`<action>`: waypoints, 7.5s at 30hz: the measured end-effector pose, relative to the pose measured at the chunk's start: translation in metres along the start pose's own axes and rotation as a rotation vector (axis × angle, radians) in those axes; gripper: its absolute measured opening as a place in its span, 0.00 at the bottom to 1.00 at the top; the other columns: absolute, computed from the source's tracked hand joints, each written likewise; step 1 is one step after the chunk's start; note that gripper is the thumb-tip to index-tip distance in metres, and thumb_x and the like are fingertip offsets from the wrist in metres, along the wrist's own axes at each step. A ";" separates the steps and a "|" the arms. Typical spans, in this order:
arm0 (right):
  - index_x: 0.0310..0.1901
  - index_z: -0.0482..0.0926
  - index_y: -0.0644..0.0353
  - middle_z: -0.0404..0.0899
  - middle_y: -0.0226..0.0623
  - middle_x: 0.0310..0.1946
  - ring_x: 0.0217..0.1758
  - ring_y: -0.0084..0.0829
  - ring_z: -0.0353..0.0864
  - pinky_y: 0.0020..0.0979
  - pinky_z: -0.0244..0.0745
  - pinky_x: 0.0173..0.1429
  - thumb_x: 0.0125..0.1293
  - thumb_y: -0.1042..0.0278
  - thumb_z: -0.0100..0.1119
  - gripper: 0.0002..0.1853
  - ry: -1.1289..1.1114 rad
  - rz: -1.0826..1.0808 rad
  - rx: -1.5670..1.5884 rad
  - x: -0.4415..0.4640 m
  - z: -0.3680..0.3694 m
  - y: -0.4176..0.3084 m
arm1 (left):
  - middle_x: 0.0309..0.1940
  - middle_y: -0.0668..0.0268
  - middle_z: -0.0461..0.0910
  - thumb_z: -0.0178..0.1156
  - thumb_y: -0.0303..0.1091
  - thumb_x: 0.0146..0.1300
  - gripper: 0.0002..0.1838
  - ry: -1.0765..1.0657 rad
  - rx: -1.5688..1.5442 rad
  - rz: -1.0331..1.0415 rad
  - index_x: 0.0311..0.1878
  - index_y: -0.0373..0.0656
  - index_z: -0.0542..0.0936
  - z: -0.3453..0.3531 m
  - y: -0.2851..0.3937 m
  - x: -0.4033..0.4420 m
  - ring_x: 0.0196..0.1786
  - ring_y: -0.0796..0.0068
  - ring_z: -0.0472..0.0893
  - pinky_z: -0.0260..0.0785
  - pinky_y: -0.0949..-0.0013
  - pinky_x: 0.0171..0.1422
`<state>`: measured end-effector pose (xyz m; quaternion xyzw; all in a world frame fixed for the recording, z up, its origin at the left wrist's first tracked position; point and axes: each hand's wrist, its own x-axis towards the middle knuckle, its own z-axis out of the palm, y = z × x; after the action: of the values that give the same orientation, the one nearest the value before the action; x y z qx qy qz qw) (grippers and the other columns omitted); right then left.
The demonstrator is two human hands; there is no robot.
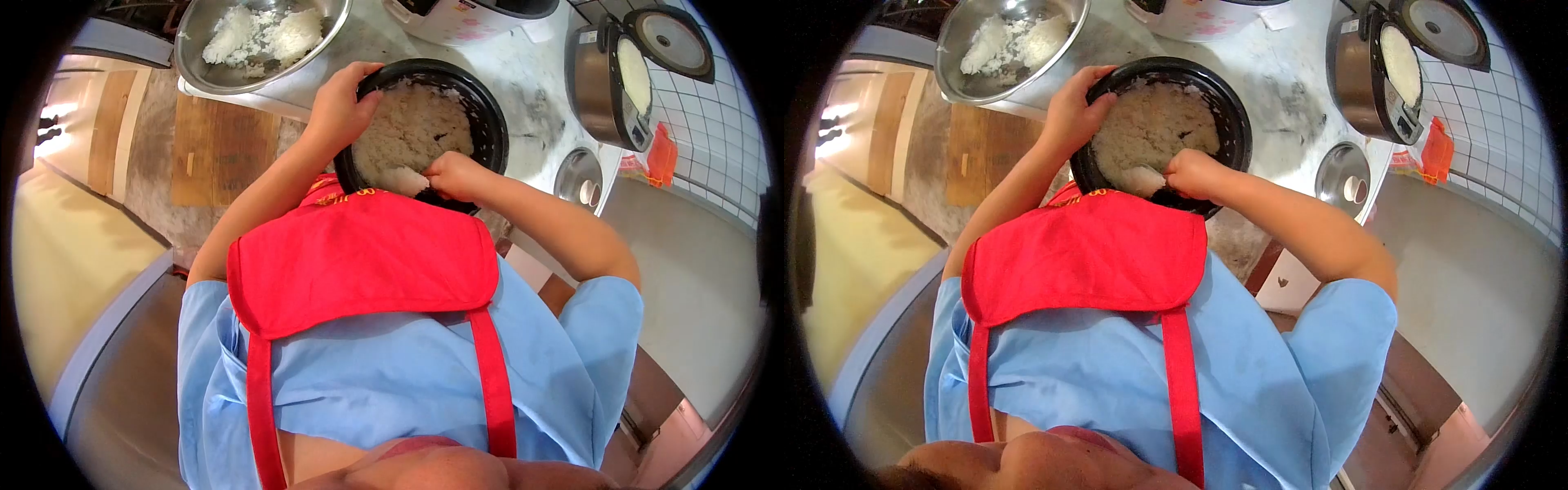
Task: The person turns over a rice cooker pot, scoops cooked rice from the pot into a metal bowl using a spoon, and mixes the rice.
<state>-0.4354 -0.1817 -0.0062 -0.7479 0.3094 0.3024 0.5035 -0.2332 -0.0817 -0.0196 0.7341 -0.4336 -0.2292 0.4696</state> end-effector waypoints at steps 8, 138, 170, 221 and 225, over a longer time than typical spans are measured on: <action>0.31 0.81 0.61 0.79 0.50 0.30 0.36 0.50 0.78 0.44 0.72 0.42 0.52 0.68 0.51 0.10 0.200 -0.190 -0.375 -0.005 0.014 0.010 | 0.43 0.56 0.79 0.59 0.27 0.55 0.19 -0.021 -0.020 0.000 0.52 0.40 0.74 0.001 -0.007 0.003 0.46 0.66 0.79 0.69 0.68 0.51; 0.29 0.77 0.64 0.80 0.51 0.31 0.36 0.51 0.80 0.47 0.74 0.42 0.54 0.72 0.48 0.08 0.438 -0.362 -0.514 0.047 -0.011 -0.039 | 0.52 0.58 0.75 0.50 0.33 0.66 0.21 -0.121 -0.219 -0.014 0.62 0.41 0.67 -0.028 -0.026 0.024 0.55 0.70 0.72 0.59 0.72 0.62; 0.30 0.73 0.64 0.77 0.52 0.28 0.33 0.52 0.78 0.47 0.73 0.40 0.56 0.72 0.47 0.06 0.745 -0.329 -0.338 0.044 0.013 -0.032 | 0.49 0.54 0.77 0.50 0.36 0.64 0.21 -0.128 -0.140 -0.028 0.61 0.47 0.68 -0.033 -0.019 0.022 0.52 0.59 0.76 0.64 0.66 0.57; 0.36 0.68 0.68 0.77 0.57 0.24 0.31 0.56 0.78 0.50 0.72 0.35 0.53 0.72 0.50 0.10 0.238 -0.396 -0.407 0.028 0.007 -0.051 | 0.51 0.57 0.76 0.50 0.33 0.64 0.21 -0.105 -0.184 -0.023 0.61 0.41 0.68 -0.030 -0.020 0.022 0.54 0.68 0.73 0.61 0.70 0.60; 0.37 0.70 0.67 0.78 0.57 0.26 0.33 0.56 0.79 0.50 0.73 0.38 0.58 0.71 0.45 0.10 0.214 -0.411 -0.458 0.027 0.002 -0.048 | 0.50 0.58 0.76 0.51 0.34 0.64 0.21 -0.104 -0.202 -0.033 0.61 0.42 0.68 -0.030 -0.020 0.022 0.53 0.68 0.74 0.62 0.70 0.60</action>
<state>-0.3819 -0.1700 0.0001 -0.9161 0.1271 0.1758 0.3373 -0.1905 -0.0823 -0.0225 0.6773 -0.4198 -0.3170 0.5142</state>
